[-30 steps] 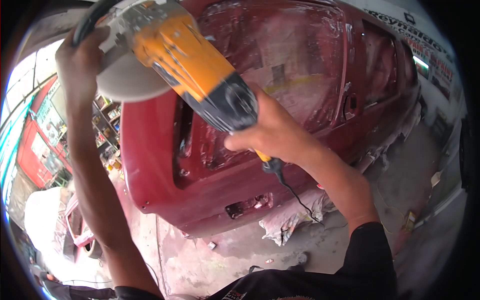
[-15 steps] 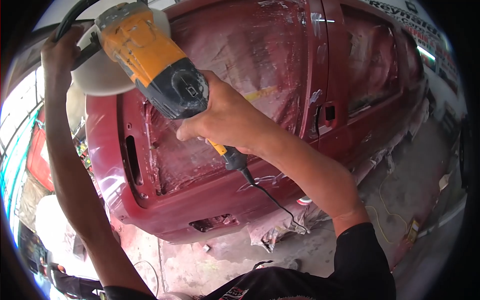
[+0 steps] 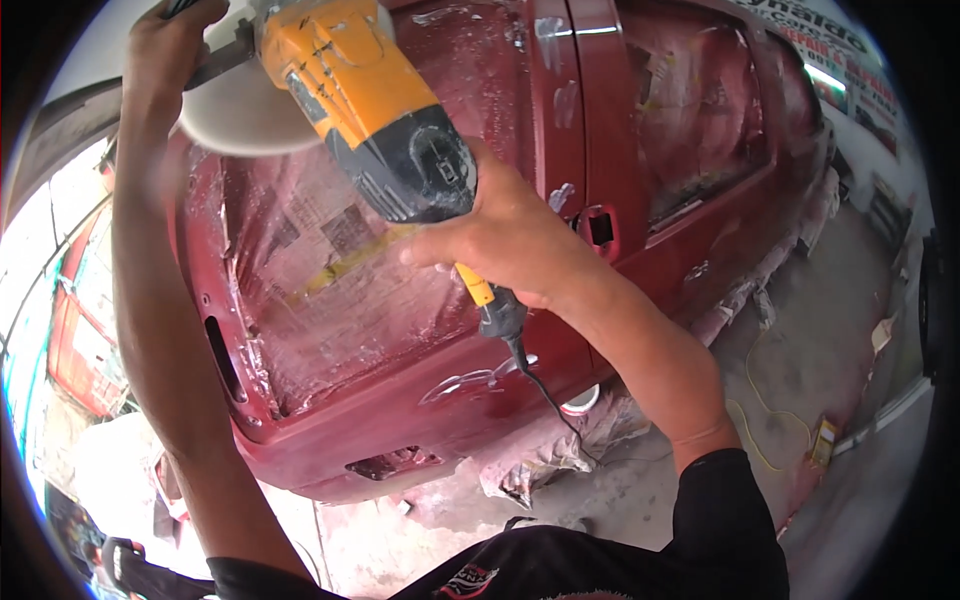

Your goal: Polishing a red car door with an electric buffer.

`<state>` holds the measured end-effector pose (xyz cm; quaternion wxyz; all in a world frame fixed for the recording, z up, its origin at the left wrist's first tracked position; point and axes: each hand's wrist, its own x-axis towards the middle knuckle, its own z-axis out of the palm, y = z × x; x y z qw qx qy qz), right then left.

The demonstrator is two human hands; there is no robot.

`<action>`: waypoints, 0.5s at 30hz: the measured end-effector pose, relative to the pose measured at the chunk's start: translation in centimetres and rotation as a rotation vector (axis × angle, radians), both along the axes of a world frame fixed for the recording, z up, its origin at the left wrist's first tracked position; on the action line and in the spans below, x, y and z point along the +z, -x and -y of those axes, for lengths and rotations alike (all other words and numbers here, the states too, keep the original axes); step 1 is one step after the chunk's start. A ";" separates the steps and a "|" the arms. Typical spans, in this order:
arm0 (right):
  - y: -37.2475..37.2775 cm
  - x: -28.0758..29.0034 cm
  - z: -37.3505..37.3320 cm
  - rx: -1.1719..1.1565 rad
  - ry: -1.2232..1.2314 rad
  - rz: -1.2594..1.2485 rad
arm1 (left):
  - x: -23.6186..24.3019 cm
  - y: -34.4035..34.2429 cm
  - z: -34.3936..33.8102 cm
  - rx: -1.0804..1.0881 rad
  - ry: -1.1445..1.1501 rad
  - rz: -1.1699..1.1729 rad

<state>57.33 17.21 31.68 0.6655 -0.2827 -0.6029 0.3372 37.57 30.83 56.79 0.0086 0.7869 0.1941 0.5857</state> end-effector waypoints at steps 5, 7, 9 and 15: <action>-4.3 0.5 0.8 -0.080 0.072 0.023 | -1.0 -6.7 2.0 -0.090 -0.020 0.074; -6.3 1.1 0.5 -0.100 0.054 0.012 | -0.8 -9.1 2.6 -0.078 -0.055 0.088; -8.5 1.8 0.1 -0.119 0.053 0.051 | -0.2 -11.2 2.8 -0.047 -0.084 0.051; -12.7 5.9 0.5 -0.113 0.181 0.234 | 0.5 -12.1 1.7 -0.075 -0.152 0.045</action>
